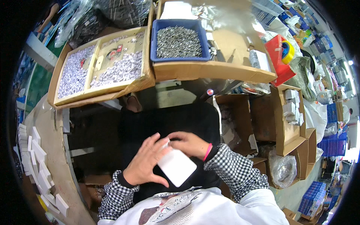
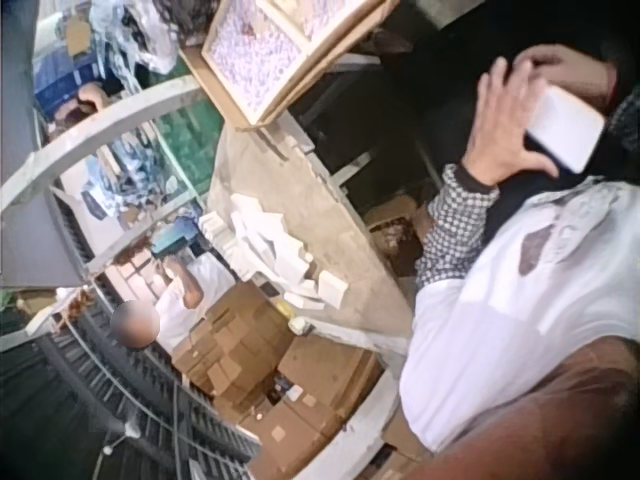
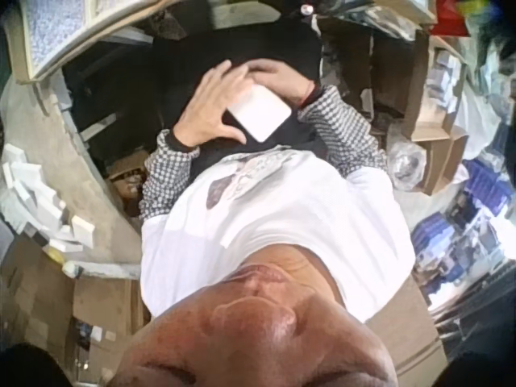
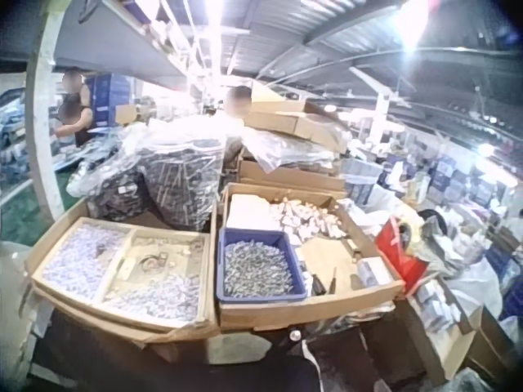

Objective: The person repeatedly assembles small white rectangular components by inserting metal fasteners and other small parts, then places the assembled units into a cardboard box. The process is repeated continuously throughout the clip.

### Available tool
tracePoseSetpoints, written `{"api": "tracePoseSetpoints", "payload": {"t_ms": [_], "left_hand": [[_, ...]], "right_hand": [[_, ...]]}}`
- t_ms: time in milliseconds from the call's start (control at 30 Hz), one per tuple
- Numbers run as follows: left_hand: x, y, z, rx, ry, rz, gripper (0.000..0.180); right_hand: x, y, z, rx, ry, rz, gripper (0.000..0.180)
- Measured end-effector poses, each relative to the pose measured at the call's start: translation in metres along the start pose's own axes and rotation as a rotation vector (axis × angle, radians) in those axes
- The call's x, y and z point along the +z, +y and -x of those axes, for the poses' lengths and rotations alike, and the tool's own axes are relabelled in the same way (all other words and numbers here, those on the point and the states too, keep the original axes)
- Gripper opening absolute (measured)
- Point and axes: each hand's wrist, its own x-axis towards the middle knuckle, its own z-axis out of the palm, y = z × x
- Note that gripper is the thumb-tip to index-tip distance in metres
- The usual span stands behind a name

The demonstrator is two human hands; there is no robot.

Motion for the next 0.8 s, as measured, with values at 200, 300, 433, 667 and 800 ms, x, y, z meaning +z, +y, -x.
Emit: {"api": "tracePoseSetpoints", "payload": {"t_ms": [200, 300, 433, 667, 800], "left_hand": [[0.015, 0.015, -0.026, 0.075, -0.083, 0.132, 0.09], [0.018, 0.016, -0.026, 0.009, -0.097, 0.233, 0.095], [0.026, 0.009, -0.018, -0.248, -0.083, 0.767, 0.115], [0.048, 0.004, -0.012, -0.401, 0.094, 1.532, 0.111], [0.053, 0.005, -0.014, -0.456, 0.101, 1.497, 0.108]], "right_hand": [[0.005, -0.002, 0.011, -0.003, -0.109, -0.108, 0.047], [-0.001, -0.028, 0.028, 0.154, -0.132, -0.056, 0.049], [-0.039, -0.087, 0.074, -0.11, -0.042, 0.45, 0.032], [-0.175, -0.201, 0.112, -0.708, 0.965, 1.636, 0.023], [-0.225, -0.221, 0.104, -0.31, 0.774, 1.82, 0.027]]}}
